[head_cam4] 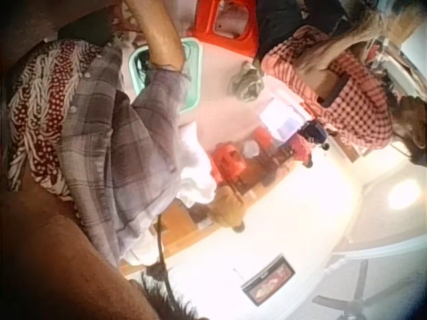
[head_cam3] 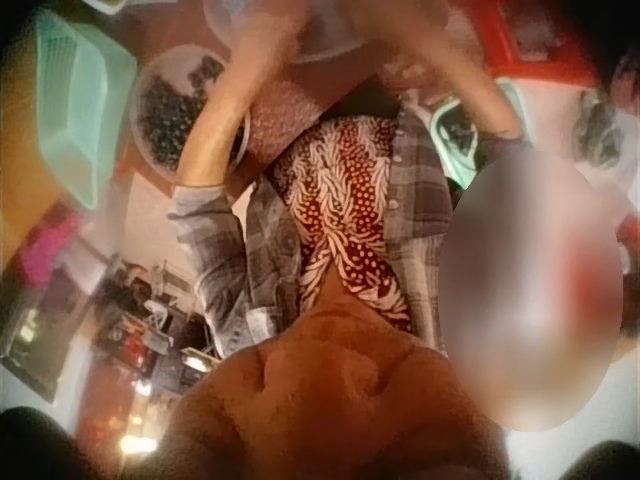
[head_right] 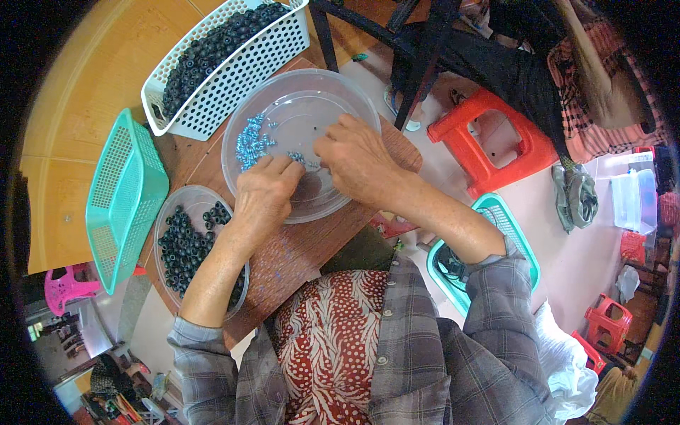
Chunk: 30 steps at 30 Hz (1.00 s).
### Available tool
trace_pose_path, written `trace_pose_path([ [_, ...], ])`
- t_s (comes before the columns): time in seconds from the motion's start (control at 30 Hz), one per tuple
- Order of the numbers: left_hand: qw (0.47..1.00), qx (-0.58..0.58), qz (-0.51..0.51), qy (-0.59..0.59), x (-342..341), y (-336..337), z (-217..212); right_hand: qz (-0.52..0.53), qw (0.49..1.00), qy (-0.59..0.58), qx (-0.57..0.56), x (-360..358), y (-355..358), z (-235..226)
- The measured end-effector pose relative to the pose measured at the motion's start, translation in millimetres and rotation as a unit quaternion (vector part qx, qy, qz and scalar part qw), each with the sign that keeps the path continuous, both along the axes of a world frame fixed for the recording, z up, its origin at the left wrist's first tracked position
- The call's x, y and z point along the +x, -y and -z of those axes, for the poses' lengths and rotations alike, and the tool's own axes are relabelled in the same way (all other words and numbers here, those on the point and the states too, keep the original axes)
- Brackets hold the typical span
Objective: The person assembles small components by picking up metal pieces and inserting them into black plastic parts by hand.
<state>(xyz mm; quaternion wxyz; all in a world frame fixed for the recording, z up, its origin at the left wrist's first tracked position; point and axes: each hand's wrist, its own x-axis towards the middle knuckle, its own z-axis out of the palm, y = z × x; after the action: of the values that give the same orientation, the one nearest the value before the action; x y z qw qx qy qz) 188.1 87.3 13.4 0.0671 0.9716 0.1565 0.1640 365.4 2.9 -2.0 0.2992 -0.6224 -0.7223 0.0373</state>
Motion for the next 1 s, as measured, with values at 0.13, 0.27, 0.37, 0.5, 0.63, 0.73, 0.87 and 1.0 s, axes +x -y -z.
trace_pose_path([
  [0.13,0.998,0.014,0.04,-0.042,3,-2,1,0.018,1.0,-0.016,-0.001,7,6,-2],
  [0.27,0.999,-0.009,0.039,-0.017,7,-1,5,0.019,0.998,-0.047,0.031,12,8,-3],
  [0.37,0.999,-0.032,0.035,0.008,9,-1,8,0.018,0.997,-0.066,0.029,13,9,-5],
  [0.5,0.996,-0.08,0.008,0.039,6,-5,7,0.008,0.994,-0.103,0.023,8,13,-13],
  [0.63,0.956,-0.266,-0.053,0.115,9,9,-18,0.04,0.966,-0.245,-0.074,-4,17,-25],
  [0.73,0.961,-0.223,-0.046,0.156,12,16,-28,-0.018,0.887,-0.434,-0.155,-8,14,-19],
  [0.87,0.949,-0.235,-0.045,0.205,12,20,-32,-0.022,0.795,-0.57,-0.207,-8,12,-25],
  [1.0,0.932,-0.291,-0.049,0.212,6,21,-24,-0.008,0.756,-0.617,-0.22,-11,13,-27],
])
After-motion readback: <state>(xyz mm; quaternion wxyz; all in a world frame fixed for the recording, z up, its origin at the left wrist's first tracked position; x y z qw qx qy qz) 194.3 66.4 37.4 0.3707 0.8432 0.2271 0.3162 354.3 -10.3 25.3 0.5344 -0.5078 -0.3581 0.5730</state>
